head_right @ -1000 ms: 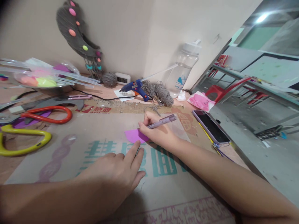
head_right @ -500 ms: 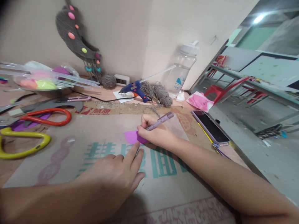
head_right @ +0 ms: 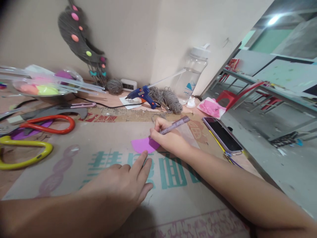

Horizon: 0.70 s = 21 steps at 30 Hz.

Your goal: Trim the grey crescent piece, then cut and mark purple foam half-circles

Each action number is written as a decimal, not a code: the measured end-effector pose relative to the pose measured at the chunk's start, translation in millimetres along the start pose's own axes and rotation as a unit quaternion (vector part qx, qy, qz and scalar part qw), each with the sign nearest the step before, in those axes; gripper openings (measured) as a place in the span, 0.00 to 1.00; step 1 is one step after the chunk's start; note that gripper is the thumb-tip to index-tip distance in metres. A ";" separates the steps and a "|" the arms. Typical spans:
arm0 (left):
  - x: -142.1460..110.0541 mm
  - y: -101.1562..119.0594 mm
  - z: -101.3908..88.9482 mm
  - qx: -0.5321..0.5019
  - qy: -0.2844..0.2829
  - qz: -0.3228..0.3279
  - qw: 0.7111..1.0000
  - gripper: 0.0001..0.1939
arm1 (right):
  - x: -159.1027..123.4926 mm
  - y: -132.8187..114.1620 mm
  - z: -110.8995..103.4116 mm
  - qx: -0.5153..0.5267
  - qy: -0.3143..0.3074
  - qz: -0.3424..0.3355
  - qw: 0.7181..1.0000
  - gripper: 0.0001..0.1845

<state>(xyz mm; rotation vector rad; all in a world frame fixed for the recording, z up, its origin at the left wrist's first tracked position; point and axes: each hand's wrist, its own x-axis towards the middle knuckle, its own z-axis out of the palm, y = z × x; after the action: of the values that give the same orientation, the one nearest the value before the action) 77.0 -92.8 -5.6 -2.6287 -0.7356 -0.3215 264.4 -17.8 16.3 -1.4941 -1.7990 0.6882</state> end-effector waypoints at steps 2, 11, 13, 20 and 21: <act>0.5 -0.8 -1.2 0.004 -0.007 0.005 1.000 0.25 | 0.5 0.0 0.0 -0.013 -0.005 -0.004 1.000 0.14; 2.8 -2.4 -2.9 -0.004 0.000 -0.001 1.000 0.26 | 0.5 2.1 1.3 -0.005 -0.023 -0.023 0.999 0.15; 2.9 -1.6 -2.6 -0.008 -0.002 0.001 1.000 0.25 | 0.3 1.8 1.6 0.006 -0.028 -0.024 0.999 0.15; 2.6 0.6 -0.3 -0.014 0.011 -0.018 1.000 0.25 | 1.4 3.5 1.2 -0.002 -0.037 -0.025 0.999 0.14; 2.4 0.5 -0.2 -0.015 0.011 -0.019 1.000 0.25 | 1.6 4.2 1.2 -0.003 -0.038 -0.025 0.999 0.14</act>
<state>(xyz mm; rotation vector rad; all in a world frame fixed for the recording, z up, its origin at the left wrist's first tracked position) 79.2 -92.2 -4.9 -2.6370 -0.7802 -0.3734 265.8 -15.4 12.5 -1.4390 -1.8897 0.7234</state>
